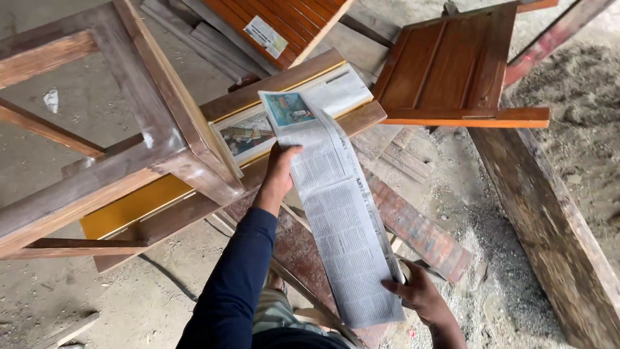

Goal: Masking parts of a wooden chair using newspaper and tape to prepare for finishing or protection.

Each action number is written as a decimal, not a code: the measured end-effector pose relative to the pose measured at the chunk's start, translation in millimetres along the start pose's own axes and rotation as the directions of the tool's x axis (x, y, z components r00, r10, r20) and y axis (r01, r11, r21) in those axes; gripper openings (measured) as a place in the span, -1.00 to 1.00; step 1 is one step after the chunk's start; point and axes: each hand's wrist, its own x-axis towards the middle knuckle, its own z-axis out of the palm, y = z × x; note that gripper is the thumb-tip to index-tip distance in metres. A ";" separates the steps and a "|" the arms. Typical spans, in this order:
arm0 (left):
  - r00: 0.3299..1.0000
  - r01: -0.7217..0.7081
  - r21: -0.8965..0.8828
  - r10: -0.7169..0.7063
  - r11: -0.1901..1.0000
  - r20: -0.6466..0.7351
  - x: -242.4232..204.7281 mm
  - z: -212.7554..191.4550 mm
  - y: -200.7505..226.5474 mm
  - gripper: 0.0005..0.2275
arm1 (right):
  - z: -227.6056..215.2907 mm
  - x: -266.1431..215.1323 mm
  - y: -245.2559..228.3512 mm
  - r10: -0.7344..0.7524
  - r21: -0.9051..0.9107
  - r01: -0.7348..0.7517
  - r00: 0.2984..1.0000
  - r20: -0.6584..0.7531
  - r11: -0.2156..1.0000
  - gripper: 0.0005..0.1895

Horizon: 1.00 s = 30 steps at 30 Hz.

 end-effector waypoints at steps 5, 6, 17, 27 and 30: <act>1.000 0.011 0.516 0.004 0.857 -0.029 121.0 29.4 70.2 -0.53 | 33.9 91.5 -9.2 -0.038 -0.043 0.035 0.996 -0.077 0.998 -0.45; 0.998 -0.064 0.556 0.060 0.829 0.026 151.9 28.6 84.2 -0.56 | 48.5 114.8 -24.2 -0.070 -0.061 0.064 0.991 -0.110 0.996 -0.53; 0.876 0.374 0.889 0.216 0.263 -0.432 293.1 -94.8 20.5 -0.23 | 142.3 273.8 -39.0 0.038 -0.320 -0.110 0.974 -0.222 0.941 -0.62; 0.938 0.282 0.918 0.280 -0.280 -0.203 68.8 -44.3 -12.5 -0.13 | 73.1 177.9 -18.0 -0.122 -0.452 -0.037 0.940 -0.318 0.891 -0.68; 0.960 0.253 0.914 0.198 -0.317 -0.197 51.3 -58.4 -23.4 -0.07 | 61.1 129.7 -44.3 -0.228 -0.599 0.012 0.931 -0.286 0.800 -0.74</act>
